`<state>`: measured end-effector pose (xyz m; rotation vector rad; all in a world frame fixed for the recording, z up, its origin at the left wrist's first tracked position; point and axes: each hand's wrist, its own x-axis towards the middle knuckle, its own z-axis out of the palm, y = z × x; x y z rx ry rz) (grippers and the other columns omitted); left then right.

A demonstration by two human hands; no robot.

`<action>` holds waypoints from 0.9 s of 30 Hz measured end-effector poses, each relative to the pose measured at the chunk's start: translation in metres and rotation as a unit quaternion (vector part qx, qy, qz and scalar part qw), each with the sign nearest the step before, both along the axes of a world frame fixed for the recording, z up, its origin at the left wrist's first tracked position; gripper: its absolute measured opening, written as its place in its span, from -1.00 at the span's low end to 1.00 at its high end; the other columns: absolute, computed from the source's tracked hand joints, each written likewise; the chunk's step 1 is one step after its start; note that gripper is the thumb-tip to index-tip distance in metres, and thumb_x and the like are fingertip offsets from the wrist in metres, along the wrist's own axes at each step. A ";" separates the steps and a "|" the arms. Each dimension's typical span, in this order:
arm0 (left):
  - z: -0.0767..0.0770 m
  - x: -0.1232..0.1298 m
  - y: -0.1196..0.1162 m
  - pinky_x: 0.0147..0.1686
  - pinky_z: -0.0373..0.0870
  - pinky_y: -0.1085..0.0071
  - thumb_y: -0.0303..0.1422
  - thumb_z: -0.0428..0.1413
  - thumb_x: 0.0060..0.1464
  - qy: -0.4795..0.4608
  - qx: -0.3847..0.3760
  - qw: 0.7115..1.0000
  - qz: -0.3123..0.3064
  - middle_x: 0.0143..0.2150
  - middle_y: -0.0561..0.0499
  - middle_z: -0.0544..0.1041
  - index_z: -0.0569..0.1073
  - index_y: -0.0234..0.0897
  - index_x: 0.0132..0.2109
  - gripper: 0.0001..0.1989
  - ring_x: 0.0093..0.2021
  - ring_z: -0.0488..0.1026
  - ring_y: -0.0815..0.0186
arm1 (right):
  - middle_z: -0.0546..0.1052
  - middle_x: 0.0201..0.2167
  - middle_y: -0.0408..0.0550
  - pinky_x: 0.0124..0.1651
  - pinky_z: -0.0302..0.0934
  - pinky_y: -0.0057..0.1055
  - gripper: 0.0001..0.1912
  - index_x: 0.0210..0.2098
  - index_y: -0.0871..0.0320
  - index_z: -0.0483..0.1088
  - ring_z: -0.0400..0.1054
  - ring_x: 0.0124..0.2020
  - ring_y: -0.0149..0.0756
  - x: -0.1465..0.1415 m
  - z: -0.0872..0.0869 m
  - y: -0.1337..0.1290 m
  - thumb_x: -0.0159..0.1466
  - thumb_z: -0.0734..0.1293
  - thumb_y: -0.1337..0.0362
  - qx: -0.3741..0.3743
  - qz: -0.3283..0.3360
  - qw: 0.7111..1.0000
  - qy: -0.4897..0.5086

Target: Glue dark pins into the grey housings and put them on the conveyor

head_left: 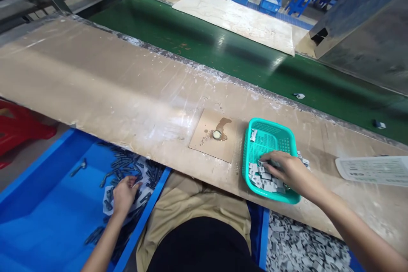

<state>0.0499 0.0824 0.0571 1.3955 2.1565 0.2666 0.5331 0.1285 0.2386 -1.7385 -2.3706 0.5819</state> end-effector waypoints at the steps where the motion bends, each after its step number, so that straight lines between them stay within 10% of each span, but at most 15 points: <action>1: -0.001 -0.001 0.001 -0.11 0.38 0.23 -0.24 0.03 -0.10 0.000 -0.013 1.000 0.009 -0.29 -0.24 0.54 0.41 -0.29 -0.31 -0.77 -0.18 0.50 -0.01 | 0.57 -0.25 0.03 -0.18 0.36 -0.15 -0.77 -0.24 0.10 0.47 0.47 -0.22 -0.08 0.000 0.002 0.001 0.27 0.20 0.21 -0.017 0.001 1.000 0.002; 13: 0.018 -0.007 0.003 -0.26 0.40 0.38 -0.31 0.08 -0.15 -0.119 -0.085 0.989 0.037 -0.36 -0.04 0.59 0.47 -0.23 -0.34 -0.83 -0.24 0.53 0.12 | 0.54 -0.30 0.02 -0.32 0.32 -0.26 -0.70 -0.23 0.09 0.46 0.44 -0.34 -0.16 -0.033 0.033 0.029 0.26 0.25 0.03 0.042 -0.039 0.994 0.088; 20: 0.019 -0.004 0.003 -0.04 0.32 0.24 -0.43 0.11 -0.29 -0.109 -0.047 0.986 0.119 -0.29 -0.11 0.56 0.44 -0.24 -0.37 -0.80 -0.02 0.44 -0.04 | 0.52 -0.36 0.00 -0.32 0.33 -0.33 -0.80 -0.20 0.17 0.44 0.42 -0.40 -0.27 -0.101 0.001 0.061 0.27 0.24 0.23 0.128 0.027 0.983 0.127; 27: 0.048 -0.018 -0.008 -0.17 0.46 0.27 -0.23 0.22 -0.25 -0.273 -0.081 0.938 0.196 -0.25 -0.17 0.57 0.47 -0.35 -0.21 -0.59 -0.13 0.51 0.05 | 0.54 -0.33 0.02 -0.32 0.33 -0.33 -0.80 -0.23 0.19 0.46 0.43 -0.39 -0.25 -0.109 -0.011 0.067 0.26 0.23 0.29 0.099 0.032 0.991 0.082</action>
